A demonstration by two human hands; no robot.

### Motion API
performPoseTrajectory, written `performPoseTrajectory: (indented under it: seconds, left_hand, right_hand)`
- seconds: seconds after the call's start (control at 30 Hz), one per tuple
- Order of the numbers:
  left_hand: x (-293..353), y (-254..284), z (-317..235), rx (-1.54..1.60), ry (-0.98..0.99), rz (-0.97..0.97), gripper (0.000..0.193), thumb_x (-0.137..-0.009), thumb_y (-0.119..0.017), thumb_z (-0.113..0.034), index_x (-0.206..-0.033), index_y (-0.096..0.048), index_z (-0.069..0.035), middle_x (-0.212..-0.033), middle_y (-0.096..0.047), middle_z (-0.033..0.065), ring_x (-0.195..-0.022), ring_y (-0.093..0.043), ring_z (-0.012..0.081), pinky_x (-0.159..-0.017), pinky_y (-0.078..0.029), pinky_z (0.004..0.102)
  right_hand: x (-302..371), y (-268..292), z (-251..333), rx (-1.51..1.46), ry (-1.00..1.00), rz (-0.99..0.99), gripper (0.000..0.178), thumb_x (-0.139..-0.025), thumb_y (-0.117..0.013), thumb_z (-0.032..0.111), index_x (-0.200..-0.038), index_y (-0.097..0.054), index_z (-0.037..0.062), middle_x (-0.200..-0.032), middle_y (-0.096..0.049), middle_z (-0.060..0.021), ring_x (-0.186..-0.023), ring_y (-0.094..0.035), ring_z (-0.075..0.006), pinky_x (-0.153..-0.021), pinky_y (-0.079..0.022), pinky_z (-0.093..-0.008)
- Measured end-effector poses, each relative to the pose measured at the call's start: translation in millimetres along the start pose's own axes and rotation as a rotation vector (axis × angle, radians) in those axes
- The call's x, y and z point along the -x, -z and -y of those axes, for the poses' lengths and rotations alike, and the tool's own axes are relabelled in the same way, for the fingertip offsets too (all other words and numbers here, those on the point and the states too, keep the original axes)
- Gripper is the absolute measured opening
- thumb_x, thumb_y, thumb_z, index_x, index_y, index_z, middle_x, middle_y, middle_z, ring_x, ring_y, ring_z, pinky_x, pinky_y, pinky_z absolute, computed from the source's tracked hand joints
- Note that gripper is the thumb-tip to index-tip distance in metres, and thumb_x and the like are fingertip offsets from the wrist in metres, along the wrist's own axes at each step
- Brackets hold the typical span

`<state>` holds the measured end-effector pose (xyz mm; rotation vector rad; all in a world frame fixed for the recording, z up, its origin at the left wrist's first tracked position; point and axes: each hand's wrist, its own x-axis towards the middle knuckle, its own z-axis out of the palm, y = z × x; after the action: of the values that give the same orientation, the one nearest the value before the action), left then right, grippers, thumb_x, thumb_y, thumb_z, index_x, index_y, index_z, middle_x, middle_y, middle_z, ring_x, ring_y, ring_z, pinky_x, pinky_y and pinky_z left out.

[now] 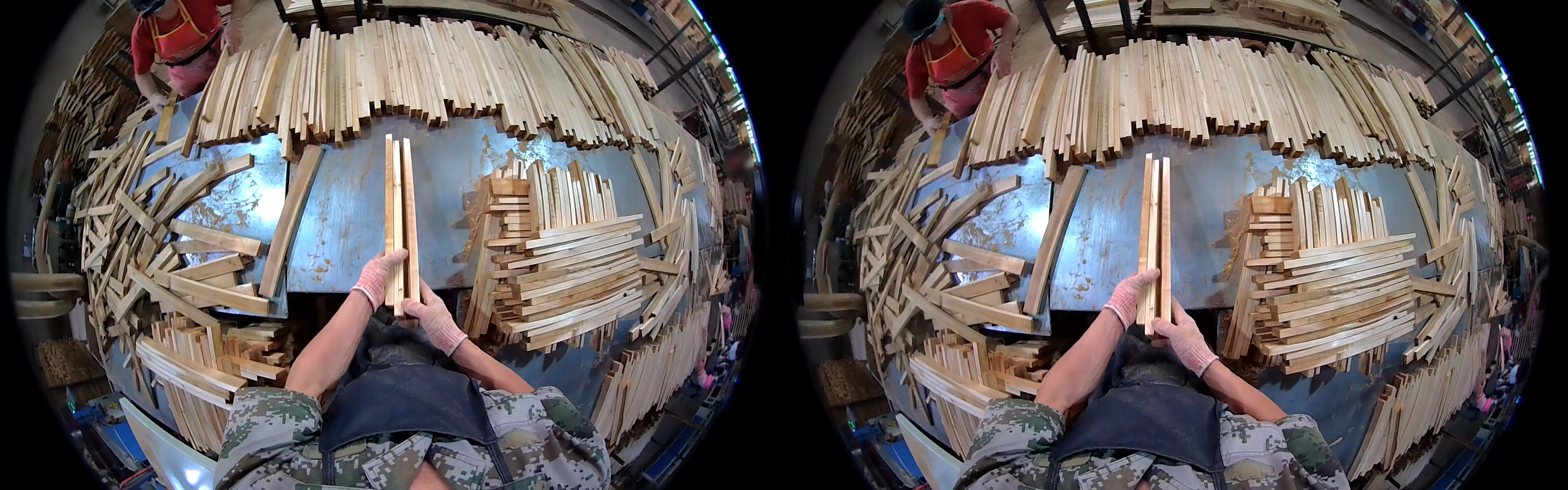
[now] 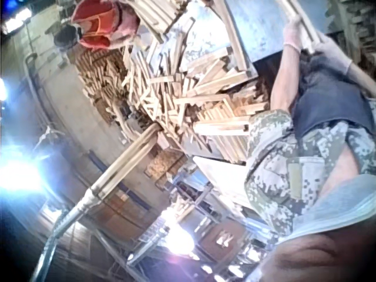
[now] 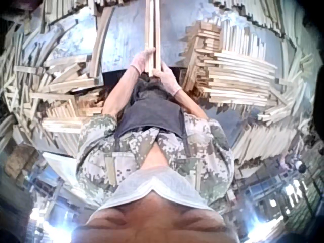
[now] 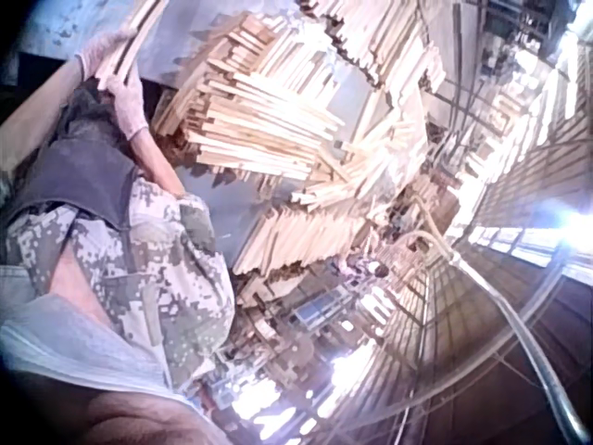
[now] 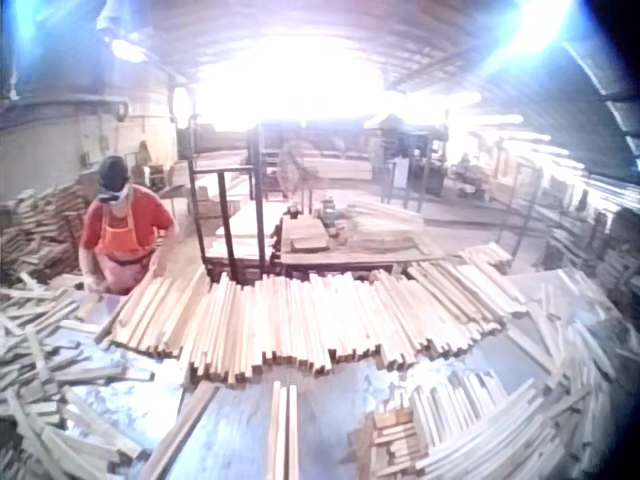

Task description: The person repeatedly picks up stacks of light-colored wooden planks from a table and places them onto a conveyor belt. They then retrieve the planks from the other side of the conveyor and return them to the table, repeating this cycle throughout the clip.

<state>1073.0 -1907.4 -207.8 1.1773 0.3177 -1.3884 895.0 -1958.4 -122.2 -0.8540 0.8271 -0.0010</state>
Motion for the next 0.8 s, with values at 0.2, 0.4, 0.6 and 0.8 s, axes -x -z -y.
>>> performPoseTrajectory:
  seconds: [0.2, 0.4, 0.6, 0.8]
  left_hand:
    - [49.6, 31.5, 44.4, 0.249, 0.074, 0.158, 0.067, -0.091, -0.077, -0.035, -0.145, -0.056, -0.001, -0.125, -0.073, 0.0201, -0.112, -0.074, 0.0375, -0.101, -0.061, 0.0539]
    - [52.7, 61.2, 51.7, -0.019, 0.012, -0.064, 0.051, -0.092, -0.074, -0.019, -0.136, -0.062, 0.002, -0.124, -0.073, 0.0181, -0.111, -0.073, 0.0368, -0.101, -0.06, 0.0534]
    - [74.7, 67.3, 53.4, 0.018, 0.019, -0.027, 0.05, -0.102, -0.071, -0.032, -0.136, -0.064, 0.005, -0.126, -0.073, 0.0168, -0.114, -0.072, 0.0303, -0.104, -0.057, 0.0465]
    - [87.1, 71.4, 58.3, -0.632, -0.067, -0.103, 0.09, -0.099, -0.066, -0.072, -0.148, -0.056, 0.003, -0.135, -0.07, 0.0166, -0.122, -0.067, 0.0252, -0.106, -0.055, 0.0425]
  right_hand:
    - [29.5, 10.2, -36.8, -0.293, -0.127, 0.083, 0.064, -0.092, -0.064, 0.006, -0.154, -0.046, 0.0071, -0.128, -0.066, -0.0093, -0.1, -0.071, -0.0222, -0.083, -0.063, -0.0392]
    - [43.3, -1.9, -43.7, 0.028, -0.099, -0.021, 0.056, -0.091, -0.072, 0.006, -0.143, -0.052, 0.006, -0.117, -0.071, -0.0084, -0.097, -0.073, -0.0208, -0.08, -0.063, -0.0389]
    - [58.1, -19.7, -53.3, -0.023, -0.074, -0.008, 0.056, -0.093, -0.077, 0.013, -0.142, -0.053, 0.0062, -0.114, -0.07, -0.0066, -0.09, -0.072, -0.0167, -0.076, -0.062, -0.0329]
    - [74.4, -52.3, -67.9, 0.29, -0.024, -0.05, 0.051, -0.097, -0.075, 0.018, -0.142, -0.053, 0.0058, -0.108, -0.069, -0.0039, -0.083, -0.067, -0.0107, -0.069, -0.059, -0.029]
